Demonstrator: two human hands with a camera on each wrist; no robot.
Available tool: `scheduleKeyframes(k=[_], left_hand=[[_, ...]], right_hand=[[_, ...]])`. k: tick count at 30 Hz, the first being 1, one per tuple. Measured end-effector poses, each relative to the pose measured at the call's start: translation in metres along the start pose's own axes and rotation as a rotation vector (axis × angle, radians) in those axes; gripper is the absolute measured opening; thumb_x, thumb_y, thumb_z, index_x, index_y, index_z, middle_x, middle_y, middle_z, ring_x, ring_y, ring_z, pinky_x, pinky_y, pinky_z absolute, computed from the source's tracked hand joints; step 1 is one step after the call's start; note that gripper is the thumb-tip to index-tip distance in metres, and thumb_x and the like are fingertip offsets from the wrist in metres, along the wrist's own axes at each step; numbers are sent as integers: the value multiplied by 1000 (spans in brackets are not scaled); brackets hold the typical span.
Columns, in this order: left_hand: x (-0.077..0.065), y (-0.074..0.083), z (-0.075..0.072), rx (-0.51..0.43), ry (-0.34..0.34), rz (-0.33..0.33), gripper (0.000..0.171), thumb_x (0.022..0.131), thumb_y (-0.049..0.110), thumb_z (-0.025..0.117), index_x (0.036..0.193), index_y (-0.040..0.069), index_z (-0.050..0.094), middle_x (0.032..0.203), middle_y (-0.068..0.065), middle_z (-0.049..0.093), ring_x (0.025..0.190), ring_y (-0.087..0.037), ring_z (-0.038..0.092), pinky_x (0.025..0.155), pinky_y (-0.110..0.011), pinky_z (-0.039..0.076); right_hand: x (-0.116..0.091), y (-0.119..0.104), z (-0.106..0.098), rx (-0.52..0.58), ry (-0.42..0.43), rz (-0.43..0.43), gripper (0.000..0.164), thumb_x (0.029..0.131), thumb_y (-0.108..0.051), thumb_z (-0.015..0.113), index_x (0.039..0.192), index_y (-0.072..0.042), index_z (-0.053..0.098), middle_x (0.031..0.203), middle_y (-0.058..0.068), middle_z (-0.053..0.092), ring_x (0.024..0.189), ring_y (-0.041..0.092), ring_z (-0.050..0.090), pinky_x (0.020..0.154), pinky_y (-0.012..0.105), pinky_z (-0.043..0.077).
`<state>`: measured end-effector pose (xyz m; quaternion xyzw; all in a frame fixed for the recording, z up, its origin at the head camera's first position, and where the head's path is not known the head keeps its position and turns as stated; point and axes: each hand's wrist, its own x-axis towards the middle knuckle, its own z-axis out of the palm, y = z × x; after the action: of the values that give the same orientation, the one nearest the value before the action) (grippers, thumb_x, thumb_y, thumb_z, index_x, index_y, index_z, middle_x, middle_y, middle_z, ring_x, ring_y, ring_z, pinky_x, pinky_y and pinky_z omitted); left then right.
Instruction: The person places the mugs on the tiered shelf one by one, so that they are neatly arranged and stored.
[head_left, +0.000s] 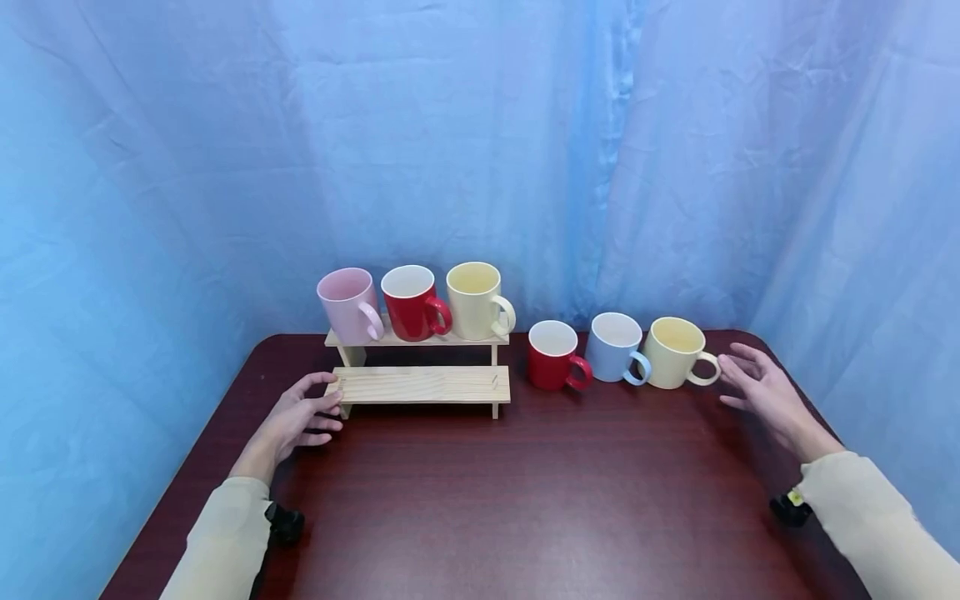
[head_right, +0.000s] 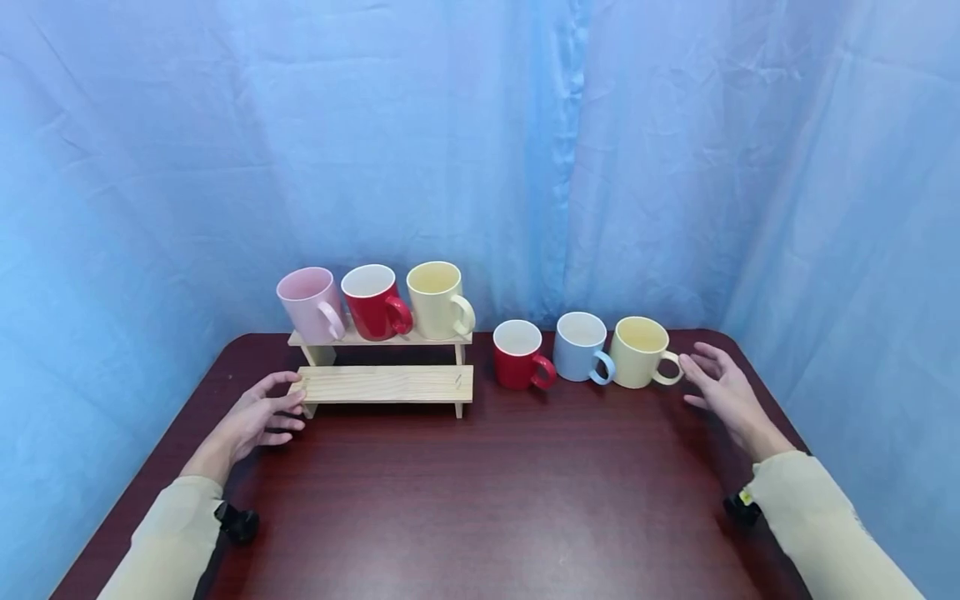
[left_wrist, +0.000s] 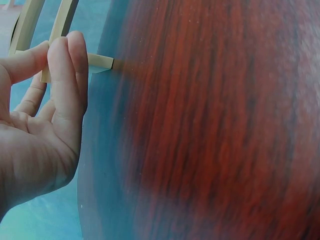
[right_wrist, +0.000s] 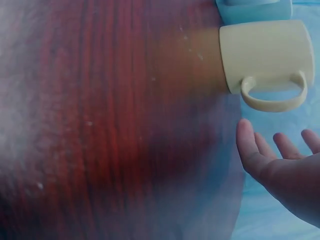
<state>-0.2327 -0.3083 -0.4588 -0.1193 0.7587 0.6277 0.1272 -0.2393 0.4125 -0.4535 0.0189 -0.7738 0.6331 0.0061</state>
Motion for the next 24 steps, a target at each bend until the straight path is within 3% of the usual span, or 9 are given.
scheduleKeyframes(k=[3, 5, 10, 13, 19, 24], left_hand=[[-1, -1, -1, 0, 2, 1, 58, 99, 33, 68, 148, 21, 39, 101, -10, 65, 78, -21, 73, 63, -37, 60], [-1, -1, -1, 2, 0, 6, 58, 99, 33, 68, 148, 21, 38, 102, -11, 65, 78, -22, 72, 64, -37, 60], [-1, 0, -1, 3, 0, 11, 58, 99, 34, 67, 148, 21, 39, 103, -11, 65, 79, -22, 72, 65, -38, 61], [0, -1, 0, 4, -1, 6, 58, 99, 34, 67, 148, 21, 38, 103, -11, 65, 79, -22, 72, 65, -37, 61], [1, -1, -1, 8, -1, 6, 59, 99, 34, 67, 148, 20, 38, 103, -11, 65, 79, -21, 72, 65, -37, 60], [1, -1, -1, 8, 1, 5, 58, 99, 34, 68, 148, 21, 39, 103, -11, 65, 79, -21, 72, 65, -37, 61]], right_hand=[[3, 3, 2, -17, 11, -6, 40, 105, -29, 58, 140, -20, 42, 118, -15, 56, 97, -4, 65, 77, 33, 60], [4, 4, 4, -38, 2, -2, 33, 105, -31, 58, 135, -23, 45, 114, -20, 58, 97, -4, 65, 77, 33, 61], [8, 3, 10, -76, -7, 2, 44, 105, -34, 56, 141, -14, 40, 117, -15, 58, 101, -1, 64, 79, 35, 60], [9, 4, 13, -86, -2, 2, 43, 106, -36, 55, 139, -14, 41, 118, -12, 59, 100, 3, 64, 78, 35, 60], [13, 11, 17, -80, -28, 0, 21, 108, -39, 49, 125, -28, 49, 110, -17, 67, 95, 5, 67, 75, 32, 60], [13, 15, 21, -109, -6, 12, 25, 107, -44, 46, 122, -25, 53, 104, -13, 67, 88, 9, 72, 71, 30, 60]])
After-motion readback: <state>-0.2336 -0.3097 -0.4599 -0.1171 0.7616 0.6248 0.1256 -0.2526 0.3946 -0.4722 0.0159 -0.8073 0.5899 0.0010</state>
